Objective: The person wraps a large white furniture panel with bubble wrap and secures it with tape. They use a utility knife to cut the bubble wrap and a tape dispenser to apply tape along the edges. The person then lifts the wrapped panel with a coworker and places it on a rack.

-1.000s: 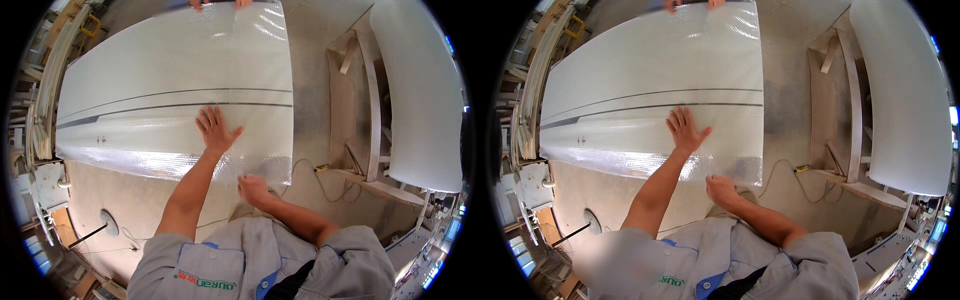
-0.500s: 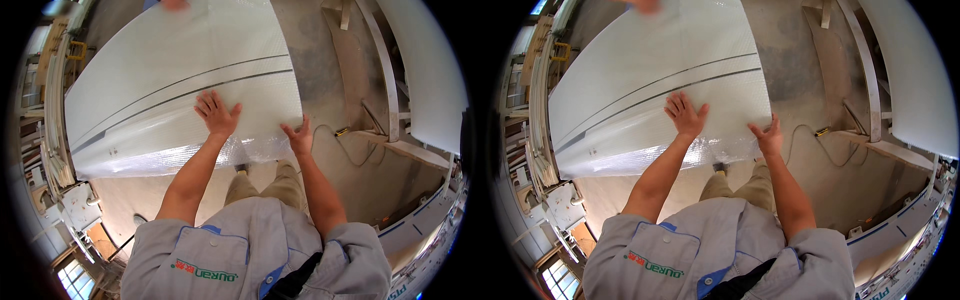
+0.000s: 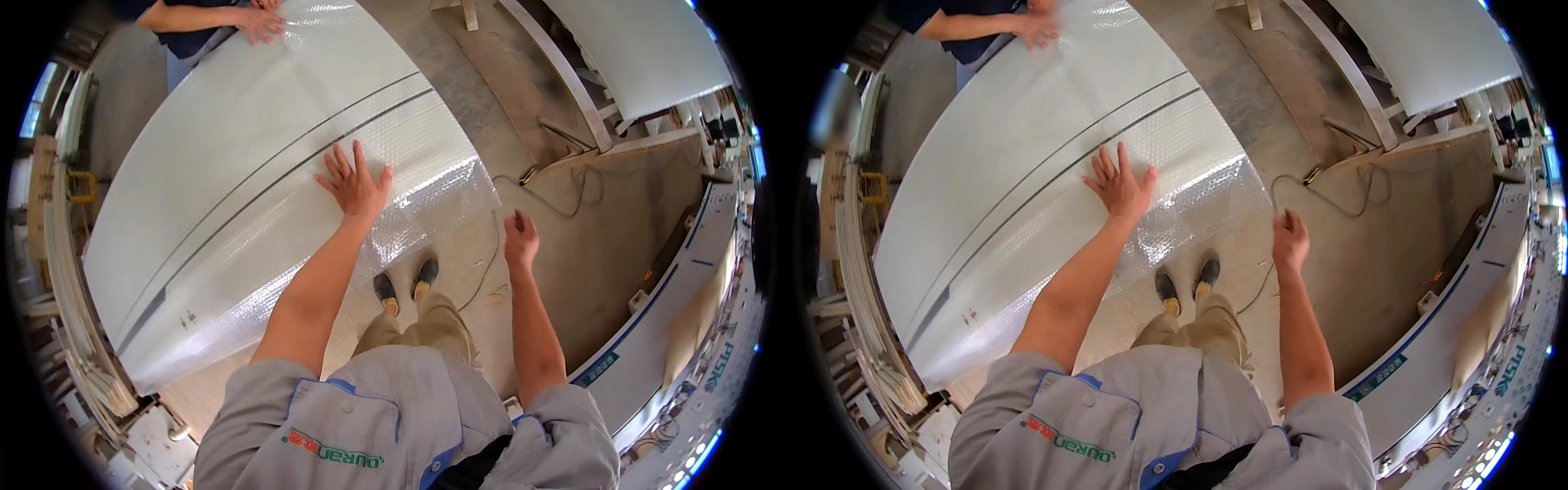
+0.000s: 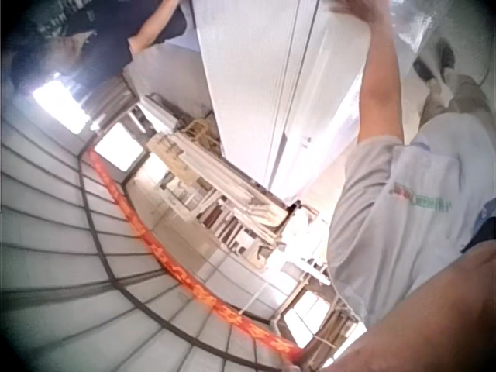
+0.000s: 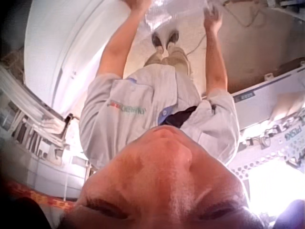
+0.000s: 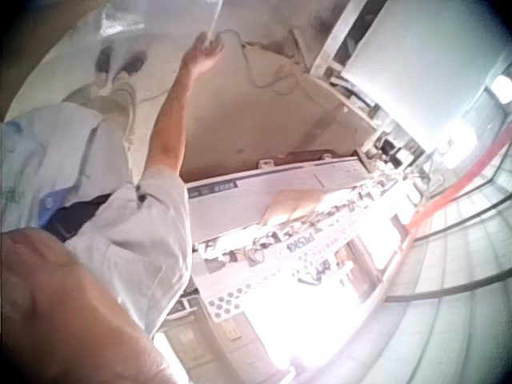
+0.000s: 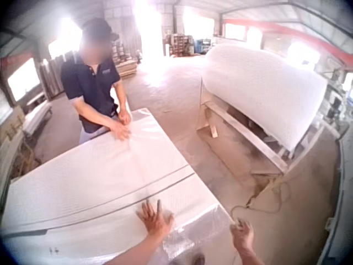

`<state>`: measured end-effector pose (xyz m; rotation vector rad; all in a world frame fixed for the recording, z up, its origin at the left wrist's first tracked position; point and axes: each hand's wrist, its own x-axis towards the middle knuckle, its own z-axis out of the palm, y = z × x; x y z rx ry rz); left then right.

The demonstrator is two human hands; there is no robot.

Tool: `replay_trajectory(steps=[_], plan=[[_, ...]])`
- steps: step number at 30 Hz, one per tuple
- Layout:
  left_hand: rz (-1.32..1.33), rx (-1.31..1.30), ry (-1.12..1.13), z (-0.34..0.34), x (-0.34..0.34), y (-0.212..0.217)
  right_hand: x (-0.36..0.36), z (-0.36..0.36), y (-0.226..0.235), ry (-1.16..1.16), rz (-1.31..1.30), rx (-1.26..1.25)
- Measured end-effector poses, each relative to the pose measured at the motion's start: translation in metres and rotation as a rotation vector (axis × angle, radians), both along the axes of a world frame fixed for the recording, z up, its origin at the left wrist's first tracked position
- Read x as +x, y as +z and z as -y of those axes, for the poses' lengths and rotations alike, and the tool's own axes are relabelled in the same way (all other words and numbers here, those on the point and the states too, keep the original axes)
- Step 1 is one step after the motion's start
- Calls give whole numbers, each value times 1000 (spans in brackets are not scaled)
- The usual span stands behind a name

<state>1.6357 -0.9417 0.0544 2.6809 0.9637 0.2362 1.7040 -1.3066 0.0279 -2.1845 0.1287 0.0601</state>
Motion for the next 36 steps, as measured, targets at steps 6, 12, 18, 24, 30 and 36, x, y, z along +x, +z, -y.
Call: replay_trajectory(steps=[6, 12, 18, 24, 30, 36], plan=[[77, 157, -324, -4, -6, -5, -17, -153, 48, 493, 436, -391], [26, -78, -684, -61, -19, -5, -98, -178, 21, 587, 128, -230], [-122, 325, -1067, -79, -15, 28, -161, -138, -12, 151, 105, -103], [248, 166, -1195, -106, -3, -42, -312, -132, -114, -394, -210, -40], [271, 130, -1207, -125, -3, -56, -498, -226, -202, -230, -757, 81], [194, -148, -1105, -105, 1, -50, -592, -326, -313, 148, -979, 5]])
